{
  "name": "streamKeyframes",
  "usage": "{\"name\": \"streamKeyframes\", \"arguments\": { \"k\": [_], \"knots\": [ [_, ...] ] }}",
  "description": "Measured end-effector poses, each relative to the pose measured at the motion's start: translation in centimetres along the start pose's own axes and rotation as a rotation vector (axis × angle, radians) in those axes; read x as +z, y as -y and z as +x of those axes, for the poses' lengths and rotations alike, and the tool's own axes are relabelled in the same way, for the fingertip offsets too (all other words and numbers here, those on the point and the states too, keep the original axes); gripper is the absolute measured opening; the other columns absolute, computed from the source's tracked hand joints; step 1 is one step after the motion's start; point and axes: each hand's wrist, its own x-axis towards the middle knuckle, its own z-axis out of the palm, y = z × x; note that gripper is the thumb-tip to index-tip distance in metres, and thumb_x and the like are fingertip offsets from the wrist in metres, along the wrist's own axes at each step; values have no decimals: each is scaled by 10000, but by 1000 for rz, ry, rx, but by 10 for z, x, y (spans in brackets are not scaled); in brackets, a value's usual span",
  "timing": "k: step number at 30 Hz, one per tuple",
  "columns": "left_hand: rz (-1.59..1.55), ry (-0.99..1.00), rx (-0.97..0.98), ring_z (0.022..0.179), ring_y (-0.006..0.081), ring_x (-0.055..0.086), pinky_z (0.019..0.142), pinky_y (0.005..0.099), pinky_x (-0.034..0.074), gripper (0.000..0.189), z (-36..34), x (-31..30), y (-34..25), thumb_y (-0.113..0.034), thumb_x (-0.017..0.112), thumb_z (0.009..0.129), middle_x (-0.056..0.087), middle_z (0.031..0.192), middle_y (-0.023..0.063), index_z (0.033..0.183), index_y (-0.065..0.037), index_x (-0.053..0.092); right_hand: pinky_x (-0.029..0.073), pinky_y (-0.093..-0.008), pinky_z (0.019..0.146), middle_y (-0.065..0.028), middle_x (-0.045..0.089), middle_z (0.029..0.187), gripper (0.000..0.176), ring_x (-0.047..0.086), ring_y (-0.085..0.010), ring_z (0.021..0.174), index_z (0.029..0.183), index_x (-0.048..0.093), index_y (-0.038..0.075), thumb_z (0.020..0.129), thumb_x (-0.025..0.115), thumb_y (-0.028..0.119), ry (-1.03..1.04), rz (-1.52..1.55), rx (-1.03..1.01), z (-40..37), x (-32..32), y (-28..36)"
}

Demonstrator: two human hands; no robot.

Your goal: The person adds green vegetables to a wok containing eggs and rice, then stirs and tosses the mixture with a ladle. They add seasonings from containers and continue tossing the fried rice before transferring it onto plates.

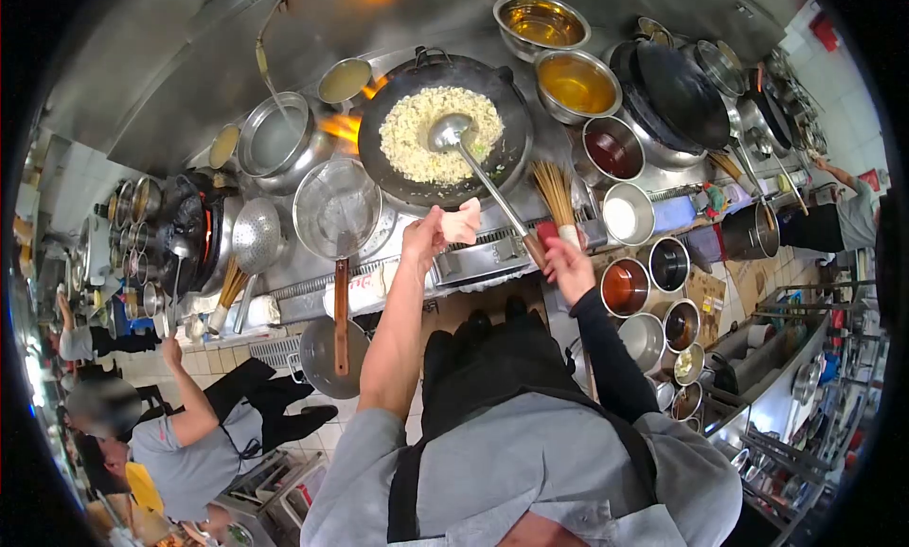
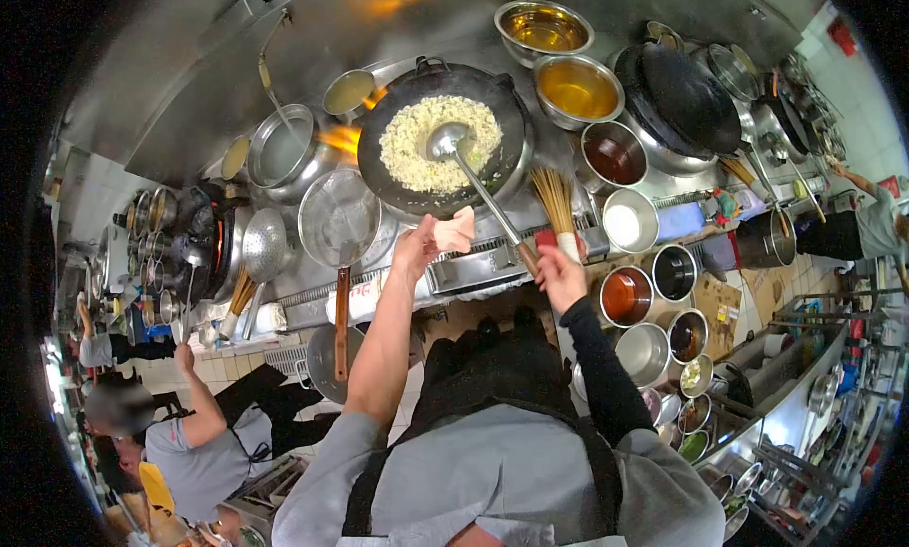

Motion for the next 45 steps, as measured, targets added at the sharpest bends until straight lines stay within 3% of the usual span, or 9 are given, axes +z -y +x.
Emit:
{"name": "streamKeyframes", "arguments": {
  "k": [10,12,17,21,27,29,32,36,45],
  "knots": [
    [196,83,341,781,150,664,664,313,562,219,-69,17,-17,-210,688,1034,685,912,65,925,-48,589,575,-284,784,-88,745,1033,348,712,-143,871,1369,631,-1,1053,669,140,177,-80,-57,-31,73,-10],
    [-93,117,176,812,195,725,668,336,629,215,-125,36,-18,-210,672,1051,707,952,97,997,-32,565,601,-383,920,-133,748,1228,631,735,-232,1128,1496,529,14,1093,586,496,285,424,498,-31,80,2],
    [114,5,19,828,226,742,691,364,659,303,-128,9,79,-216,653,1077,713,1070,145,1243,-8,509,578,-422,980,-142,726,1295,628,719,-288,1157,1474,545,-8,1055,639,450,402,1012,665,-31,102,-23],
    [276,27,239,889,182,728,696,355,641,415,-115,7,79,-223,639,1087,712,1085,136,1377,26,477,547,-321,995,-131,712,1245,625,678,-178,1146,1479,533,-35,870,677,-38,147,96,173,4,101,-58],
    [658,-37,34,910,231,770,638,363,623,493,-103,25,84,-258,645,1060,743,1033,182,1374,88,487,485,-457,1113,-246,577,1425,598,637,-373,1243,1458,543,-38,877,663,35,-163,-1068,-461,5,116,1],
    [778,-48,-24,861,370,779,677,424,617,486,-102,10,104,-242,668,998,750,920,235,1312,103,533,443,-497,1146,-267,572,1408,574,577,-426,1294,1423,559,-42,863,653,46,17,-1006,-456,7,117,-7],
    [1102,-236,473,845,465,748,742,484,597,451,-104,-29,116,-191,668,968,749,888,250,1288,104,547,405,-511,1174,-247,545,1450,520,506,-414,1380,1376,589,-32,870,634,77,332,-976,-320,18,132,-27],
    [1296,-518,623,1072,495,645,959,527,532,575,-126,-58,43,-207,774,900,618,1174,300,1342,81,544,317,-530,1230,-196,463,1559,580,386,-372,1505,1462,533,0,908,614,151,435,-1059,-514,23,142,-91],
    [1699,-281,93,1262,488,638,1043,479,564,1052,-72,-104,5,-538,897,765,405,1552,393,1491,85,458,379,-528,1210,-237,427,1594,575,412,-424,1483,1457,591,69,886,663,72,397,-887,-712,35,108,17]
  ]
}}
